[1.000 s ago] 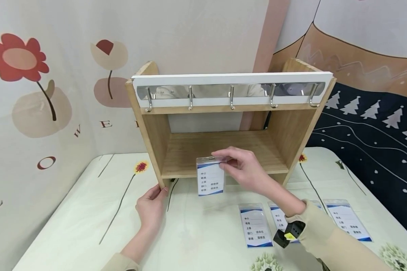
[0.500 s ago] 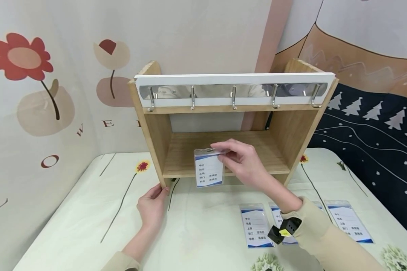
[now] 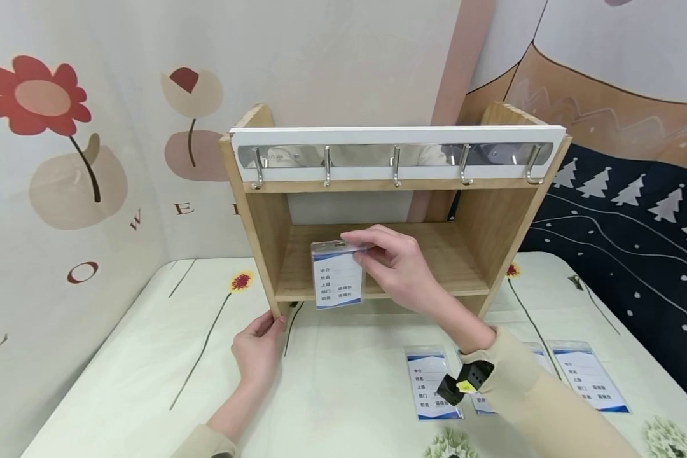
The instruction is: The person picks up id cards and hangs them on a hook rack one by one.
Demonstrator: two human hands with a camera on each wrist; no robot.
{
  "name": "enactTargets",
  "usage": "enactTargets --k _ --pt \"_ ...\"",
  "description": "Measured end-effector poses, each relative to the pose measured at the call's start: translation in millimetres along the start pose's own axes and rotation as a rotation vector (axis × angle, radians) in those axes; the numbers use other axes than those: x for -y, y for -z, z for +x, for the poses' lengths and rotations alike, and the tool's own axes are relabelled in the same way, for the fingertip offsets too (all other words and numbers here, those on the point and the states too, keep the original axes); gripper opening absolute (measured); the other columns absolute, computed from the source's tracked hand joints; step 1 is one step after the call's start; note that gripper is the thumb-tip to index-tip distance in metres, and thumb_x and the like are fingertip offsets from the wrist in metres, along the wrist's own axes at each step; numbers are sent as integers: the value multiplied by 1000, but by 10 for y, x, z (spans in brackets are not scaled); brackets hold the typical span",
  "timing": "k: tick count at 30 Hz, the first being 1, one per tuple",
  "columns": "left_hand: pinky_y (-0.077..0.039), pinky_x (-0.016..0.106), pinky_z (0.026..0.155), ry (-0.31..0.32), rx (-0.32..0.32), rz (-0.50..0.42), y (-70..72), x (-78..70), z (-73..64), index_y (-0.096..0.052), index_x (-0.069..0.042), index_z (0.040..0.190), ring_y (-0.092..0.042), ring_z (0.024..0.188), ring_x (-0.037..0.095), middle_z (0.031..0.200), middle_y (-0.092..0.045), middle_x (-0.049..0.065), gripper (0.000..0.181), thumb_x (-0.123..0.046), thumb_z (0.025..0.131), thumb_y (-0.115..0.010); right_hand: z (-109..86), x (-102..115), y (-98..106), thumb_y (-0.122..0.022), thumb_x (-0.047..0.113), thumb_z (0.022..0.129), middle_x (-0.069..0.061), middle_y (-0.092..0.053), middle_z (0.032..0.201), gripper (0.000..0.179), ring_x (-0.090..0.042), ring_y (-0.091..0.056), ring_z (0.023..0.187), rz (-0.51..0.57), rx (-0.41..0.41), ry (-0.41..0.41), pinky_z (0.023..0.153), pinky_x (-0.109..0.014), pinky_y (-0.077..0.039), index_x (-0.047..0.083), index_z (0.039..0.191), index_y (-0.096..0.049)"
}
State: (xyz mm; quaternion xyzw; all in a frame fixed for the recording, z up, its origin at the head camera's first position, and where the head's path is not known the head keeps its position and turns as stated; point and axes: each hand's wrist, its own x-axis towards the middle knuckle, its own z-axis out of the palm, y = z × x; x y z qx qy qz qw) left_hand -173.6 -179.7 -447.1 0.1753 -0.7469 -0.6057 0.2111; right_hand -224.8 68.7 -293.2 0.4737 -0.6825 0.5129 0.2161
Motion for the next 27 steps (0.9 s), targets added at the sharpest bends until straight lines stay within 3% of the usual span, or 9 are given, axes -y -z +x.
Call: enactTargets --k 3,8,15,27 --pt "-51 9 72 4 -3 6 5 -1 -1 -71 3 126 -71 104 29 116 -72 22 33 -10 96 -71 38 7 -33 -66 -17 89 -12 -73 107 33 -16 -57 80 -7 -4 10 65 -21 -47 -4 119 -71" --pt "-51 9 73 4 1 5 8 0 4 -70 3 126 -71 105 29 117 -72 22 33 -9 96 -71 81 11 -76 -65 -17 90 -13 -73 108 32 -12 -61 87 -9 -18 11 71 -21 -52 -6 119 -71" --pt "-52 10 73 -3 1 -5 1 10 14 -70 4 125 -71 105 29 116 -72 22 33 -8 95 -71 143 3 -106 -64 -17 91 -13 -73 109 30 -20 -66 95 -15 -19 18 81 -25 -57 -5 118 -71" --pt "-51 10 74 -4 9 -8 7 10 9 -70 4 126 -71 104 28 116 -72 22 33 -7 95 -70 257 1 -175 -65 -17 91 -15 -74 111 28 -23 -68 97 -35 -73 80 82 -31 -59 -6 115 -72"
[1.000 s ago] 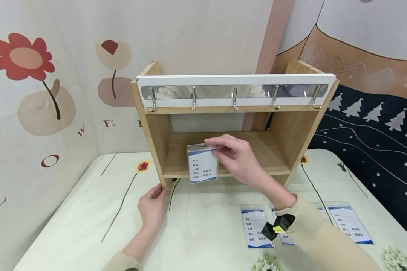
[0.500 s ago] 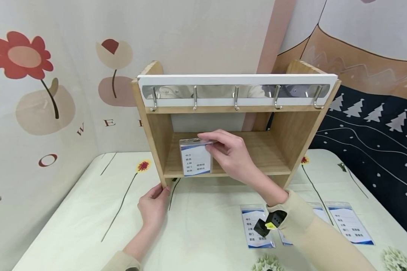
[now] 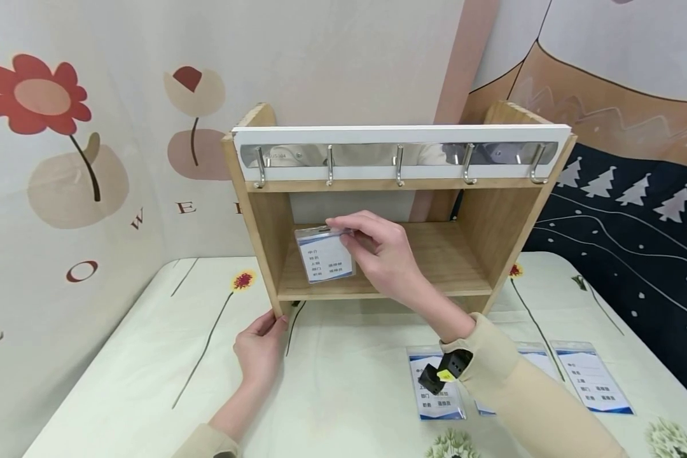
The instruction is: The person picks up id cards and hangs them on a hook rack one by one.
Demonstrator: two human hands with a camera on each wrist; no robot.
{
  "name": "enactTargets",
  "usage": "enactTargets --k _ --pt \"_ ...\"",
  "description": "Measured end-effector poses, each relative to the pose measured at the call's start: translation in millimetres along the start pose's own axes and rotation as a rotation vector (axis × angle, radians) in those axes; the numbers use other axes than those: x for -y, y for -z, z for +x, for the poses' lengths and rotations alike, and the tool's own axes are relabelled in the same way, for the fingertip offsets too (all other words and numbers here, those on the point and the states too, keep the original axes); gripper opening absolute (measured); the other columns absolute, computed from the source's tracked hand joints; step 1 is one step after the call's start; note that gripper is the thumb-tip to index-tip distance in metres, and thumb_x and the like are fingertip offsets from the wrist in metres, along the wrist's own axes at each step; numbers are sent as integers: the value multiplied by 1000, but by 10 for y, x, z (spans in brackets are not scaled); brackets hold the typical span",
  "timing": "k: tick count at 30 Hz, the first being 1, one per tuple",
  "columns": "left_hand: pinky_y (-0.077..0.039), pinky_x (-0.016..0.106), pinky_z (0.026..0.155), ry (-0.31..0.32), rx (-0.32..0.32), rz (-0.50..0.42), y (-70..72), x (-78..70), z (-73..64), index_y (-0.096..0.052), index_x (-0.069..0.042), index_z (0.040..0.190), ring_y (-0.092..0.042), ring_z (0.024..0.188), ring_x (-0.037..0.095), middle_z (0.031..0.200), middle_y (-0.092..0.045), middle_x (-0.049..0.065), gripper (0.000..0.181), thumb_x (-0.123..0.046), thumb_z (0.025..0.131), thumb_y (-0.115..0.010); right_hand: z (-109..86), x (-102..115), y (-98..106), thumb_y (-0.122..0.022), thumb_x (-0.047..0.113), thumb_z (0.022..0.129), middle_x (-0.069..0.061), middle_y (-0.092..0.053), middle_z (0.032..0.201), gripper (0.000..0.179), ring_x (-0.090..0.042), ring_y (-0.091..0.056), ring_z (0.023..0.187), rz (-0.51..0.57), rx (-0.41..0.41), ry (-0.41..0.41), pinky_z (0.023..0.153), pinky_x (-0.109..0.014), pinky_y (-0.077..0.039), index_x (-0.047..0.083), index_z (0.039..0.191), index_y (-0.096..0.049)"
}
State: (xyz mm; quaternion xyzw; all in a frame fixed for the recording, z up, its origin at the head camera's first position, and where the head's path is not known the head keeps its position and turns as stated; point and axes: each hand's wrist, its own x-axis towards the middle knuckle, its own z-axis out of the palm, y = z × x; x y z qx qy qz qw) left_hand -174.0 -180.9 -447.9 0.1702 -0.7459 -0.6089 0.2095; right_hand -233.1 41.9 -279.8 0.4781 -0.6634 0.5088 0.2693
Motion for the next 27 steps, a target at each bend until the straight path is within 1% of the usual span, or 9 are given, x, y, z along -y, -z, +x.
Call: enactTargets --k 5,10,15,21,27 --pt "-51 9 74 1 -2 -1 -6 -2 -5 -70 3 126 -71 103 26 117 -72 22 33 -8 95 -71 69 25 12 -65 -16 91 -15 -73 110 28 -23 -67 94 -15 -41 16 82 -29 -58 -5 116 -72" --pt "-51 8 73 -12 -11 10 -9 -8 -8 -71 3 125 -71 102 26 116 -73 22 32 -7 95 -71 130 57 -9 -65 -17 91 -15 -74 108 27 -20 -64 91 19 -73 35 79 -26 -55 -6 115 -72" --pt "-51 8 71 -22 -25 23 -6 -8 -6 -71 4 124 -71 101 25 114 -73 21 31 -7 95 -71 175 95 -88 -64 -17 92 -16 -73 108 27 -15 -62 91 51 -104 57 76 -25 -53 -7 115 -72" --pt "-50 7 71 -13 -29 30 -8 -8 -3 -71 4 124 -71 103 28 115 -73 21 31 -8 95 -71 230 105 -208 -63 -17 92 -18 -73 109 27 -22 -66 97 61 -129 106 79 -26 -53 -9 116 -71" --pt "-49 8 72 4 -16 32 -10 -11 -9 -70 3 126 -70 106 29 117 -73 21 33 -9 96 -71 307 127 -302 -62 -16 93 -18 -73 109 25 -22 -65 94 62 -154 150 76 -27 -52 -9 116 -71"
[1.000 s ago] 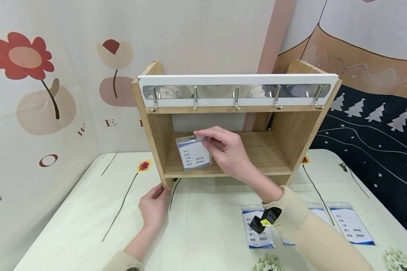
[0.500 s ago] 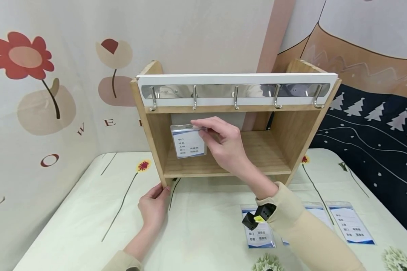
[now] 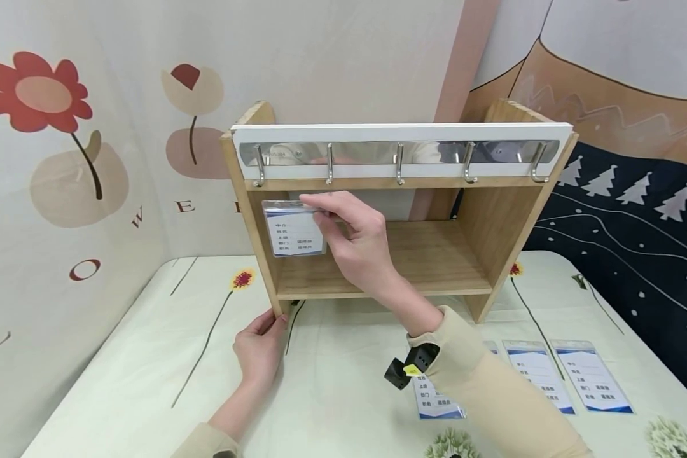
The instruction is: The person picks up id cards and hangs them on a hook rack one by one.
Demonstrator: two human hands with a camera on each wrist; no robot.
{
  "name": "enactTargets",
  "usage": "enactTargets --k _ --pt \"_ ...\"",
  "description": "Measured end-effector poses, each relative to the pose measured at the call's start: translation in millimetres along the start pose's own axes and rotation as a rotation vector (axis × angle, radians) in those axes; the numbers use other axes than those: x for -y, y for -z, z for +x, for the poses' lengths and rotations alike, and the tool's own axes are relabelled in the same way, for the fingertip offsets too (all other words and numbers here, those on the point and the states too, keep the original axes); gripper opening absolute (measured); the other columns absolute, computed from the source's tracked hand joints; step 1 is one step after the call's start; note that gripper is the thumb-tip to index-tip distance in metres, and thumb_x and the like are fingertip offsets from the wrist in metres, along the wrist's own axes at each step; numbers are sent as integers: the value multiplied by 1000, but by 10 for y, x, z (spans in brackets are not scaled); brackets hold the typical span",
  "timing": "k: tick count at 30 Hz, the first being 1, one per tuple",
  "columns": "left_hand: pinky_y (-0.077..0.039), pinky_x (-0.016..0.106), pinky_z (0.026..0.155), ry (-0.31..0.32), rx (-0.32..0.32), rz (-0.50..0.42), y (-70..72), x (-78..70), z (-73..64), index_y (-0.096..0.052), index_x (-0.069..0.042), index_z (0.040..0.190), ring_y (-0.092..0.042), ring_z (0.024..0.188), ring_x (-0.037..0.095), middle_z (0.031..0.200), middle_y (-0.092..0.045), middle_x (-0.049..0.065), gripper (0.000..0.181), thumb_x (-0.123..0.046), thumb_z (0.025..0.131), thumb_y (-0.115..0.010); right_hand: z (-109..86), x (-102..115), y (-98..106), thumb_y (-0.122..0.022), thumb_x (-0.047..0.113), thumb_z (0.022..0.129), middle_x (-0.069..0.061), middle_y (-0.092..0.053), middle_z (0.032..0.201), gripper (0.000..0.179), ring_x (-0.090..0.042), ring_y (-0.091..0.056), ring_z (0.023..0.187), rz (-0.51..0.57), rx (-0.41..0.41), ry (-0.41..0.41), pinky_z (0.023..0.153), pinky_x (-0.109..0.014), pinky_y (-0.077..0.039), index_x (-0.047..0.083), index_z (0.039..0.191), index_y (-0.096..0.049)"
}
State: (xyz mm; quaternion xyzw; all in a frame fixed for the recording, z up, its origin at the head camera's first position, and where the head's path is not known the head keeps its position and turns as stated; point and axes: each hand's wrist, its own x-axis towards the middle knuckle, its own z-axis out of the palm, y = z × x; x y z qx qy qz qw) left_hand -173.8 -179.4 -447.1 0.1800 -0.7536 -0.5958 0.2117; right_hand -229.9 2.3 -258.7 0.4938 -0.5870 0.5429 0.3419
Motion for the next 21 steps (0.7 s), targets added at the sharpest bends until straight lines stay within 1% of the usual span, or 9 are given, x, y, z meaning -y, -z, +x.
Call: enactTargets --k 3,8,11,15,18,21 --pt "-50 8 72 7 2 -7 -2 -2 -2 -70 2 127 -70 105 27 116 -73 21 33 -9 96 -71 33 13 -54 -62 -14 94 -18 -73 109 23 -21 -65 94 -8 -8 20 77 -29 -53 -9 115 -71" --pt "-51 9 72 19 -3 -15 -9 5 -2 -71 1 126 -71 99 21 116 -73 20 33 -9 95 -72 73 27 -142 -62 -11 96 -17 -74 109 20 -21 -66 100 -21 -3 45 76 -30 -52 -8 113 -72" --pt "-51 9 72 26 -7 -20 -10 10 1 -71 0 126 -72 97 18 115 -73 20 33 -9 95 -72 112 31 -197 -63 -11 96 -18 -73 109 19 -21 -66 101 -27 -11 52 79 -30 -53 -8 112 -71" --pt "-51 9 72 41 -6 -24 -8 10 5 -71 1 126 -71 98 18 116 -73 20 33 -10 95 -73 159 33 -273 -61 -11 96 -19 -72 110 20 -21 -64 97 -37 -20 65 77 -29 -53 -9 114 -71" --pt "-51 9 72 56 2 -30 -10 2 3 -71 1 127 -71 99 18 117 -73 20 34 -10 95 -73 176 37 -319 -59 -11 97 -19 -71 112 21 -20 -62 96 -53 -25 79 74 -28 -51 -10 115 -70" --pt "-50 8 73 61 2 -33 -3 0 1 -71 1 127 -71 99 17 117 -73 20 34 -10 95 -73 185 33 -367 -58 -10 98 -20 -70 113 21 -21 -63 98 -68 -41 89 74 -28 -50 -10 116 -70"
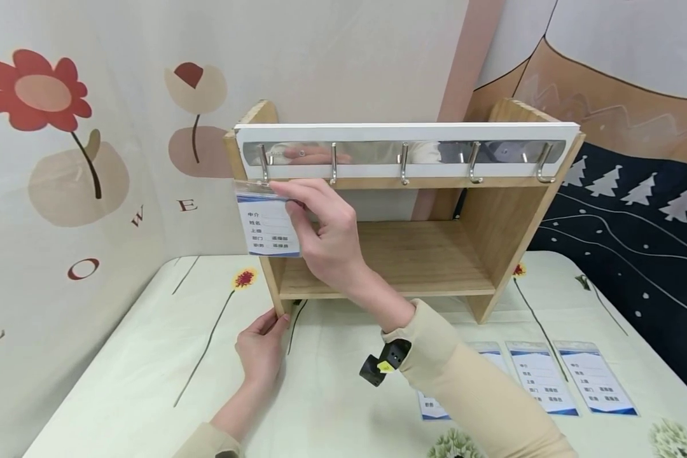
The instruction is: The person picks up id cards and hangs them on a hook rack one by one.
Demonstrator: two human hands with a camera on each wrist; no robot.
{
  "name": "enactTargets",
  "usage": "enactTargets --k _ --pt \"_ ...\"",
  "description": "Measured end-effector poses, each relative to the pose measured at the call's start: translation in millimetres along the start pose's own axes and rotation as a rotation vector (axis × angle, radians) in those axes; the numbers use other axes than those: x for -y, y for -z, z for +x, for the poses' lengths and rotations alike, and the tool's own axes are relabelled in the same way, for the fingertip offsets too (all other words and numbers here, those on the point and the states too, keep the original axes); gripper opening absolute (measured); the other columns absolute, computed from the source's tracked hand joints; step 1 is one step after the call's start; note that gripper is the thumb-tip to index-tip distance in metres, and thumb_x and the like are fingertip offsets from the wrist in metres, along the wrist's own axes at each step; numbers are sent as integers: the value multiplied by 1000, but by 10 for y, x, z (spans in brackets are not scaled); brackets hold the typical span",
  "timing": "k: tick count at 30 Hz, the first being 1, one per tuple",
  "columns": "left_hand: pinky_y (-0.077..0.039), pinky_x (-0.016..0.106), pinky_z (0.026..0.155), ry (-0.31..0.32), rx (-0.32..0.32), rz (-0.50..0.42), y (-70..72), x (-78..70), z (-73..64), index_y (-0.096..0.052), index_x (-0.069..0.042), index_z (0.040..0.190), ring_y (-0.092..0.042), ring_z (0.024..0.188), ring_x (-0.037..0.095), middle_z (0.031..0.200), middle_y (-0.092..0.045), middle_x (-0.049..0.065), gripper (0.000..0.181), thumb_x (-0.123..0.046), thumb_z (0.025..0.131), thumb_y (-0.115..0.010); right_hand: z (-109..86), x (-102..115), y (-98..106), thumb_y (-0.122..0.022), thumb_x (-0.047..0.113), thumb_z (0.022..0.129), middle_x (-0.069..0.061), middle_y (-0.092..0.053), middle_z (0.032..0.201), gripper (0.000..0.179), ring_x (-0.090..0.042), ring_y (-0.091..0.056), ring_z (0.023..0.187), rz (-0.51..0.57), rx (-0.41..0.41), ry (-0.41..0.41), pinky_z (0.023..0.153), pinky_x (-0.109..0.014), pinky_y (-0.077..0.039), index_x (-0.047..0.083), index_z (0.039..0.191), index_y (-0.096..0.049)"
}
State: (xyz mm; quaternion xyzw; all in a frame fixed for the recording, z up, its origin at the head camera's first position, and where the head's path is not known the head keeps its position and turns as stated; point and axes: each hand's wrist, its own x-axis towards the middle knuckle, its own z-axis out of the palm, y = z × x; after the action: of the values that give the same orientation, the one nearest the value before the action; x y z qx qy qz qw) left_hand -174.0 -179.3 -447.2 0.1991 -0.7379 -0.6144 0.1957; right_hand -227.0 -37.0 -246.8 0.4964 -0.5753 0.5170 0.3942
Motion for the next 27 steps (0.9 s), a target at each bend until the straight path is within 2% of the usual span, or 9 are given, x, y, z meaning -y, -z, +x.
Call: enactTargets --k 9,16,22,27 --pt "-51 9 73 -13 -5 -6 -7 5 2 -71 1 125 -71 99 18 116 -73 20 33 -10 95 -74 29 8 -84 -56 -8 100 -19 -68 113 24 -18 -55 83 -61 -8 -4 63 -27 -43 -8 119 -70" --pt "-52 10 75 1 -2 7 2 -14 -12 -71 0 127 -71 106 26 118 -73 19 34 -11 96 -73 62 47 -82 -55 -9 99 -20 -65 110 27 -21 -54 83 -125 27 2 66 -24 -42 -8 121 -70" --pt "-52 11 77 28 1 2 7 -40 -26 -71 -1 127 -71 106 25 118 -73 18 34 -12 96 -73 62 83 -64 -55 -7 100 -19 -65 113 29 -23 -56 88 -153 68 -83 69 -25 -42 -8 126 -68" --pt "-54 16 80 30 9 0 30 -41 -33 -70 -1 128 -71 106 25 119 -72 18 34 -13 96 -72 44 110 -82 -56 -6 100 -18 -65 114 30 -23 -58 89 -169 60 -123 67 -26 -43 -6 127 -68"
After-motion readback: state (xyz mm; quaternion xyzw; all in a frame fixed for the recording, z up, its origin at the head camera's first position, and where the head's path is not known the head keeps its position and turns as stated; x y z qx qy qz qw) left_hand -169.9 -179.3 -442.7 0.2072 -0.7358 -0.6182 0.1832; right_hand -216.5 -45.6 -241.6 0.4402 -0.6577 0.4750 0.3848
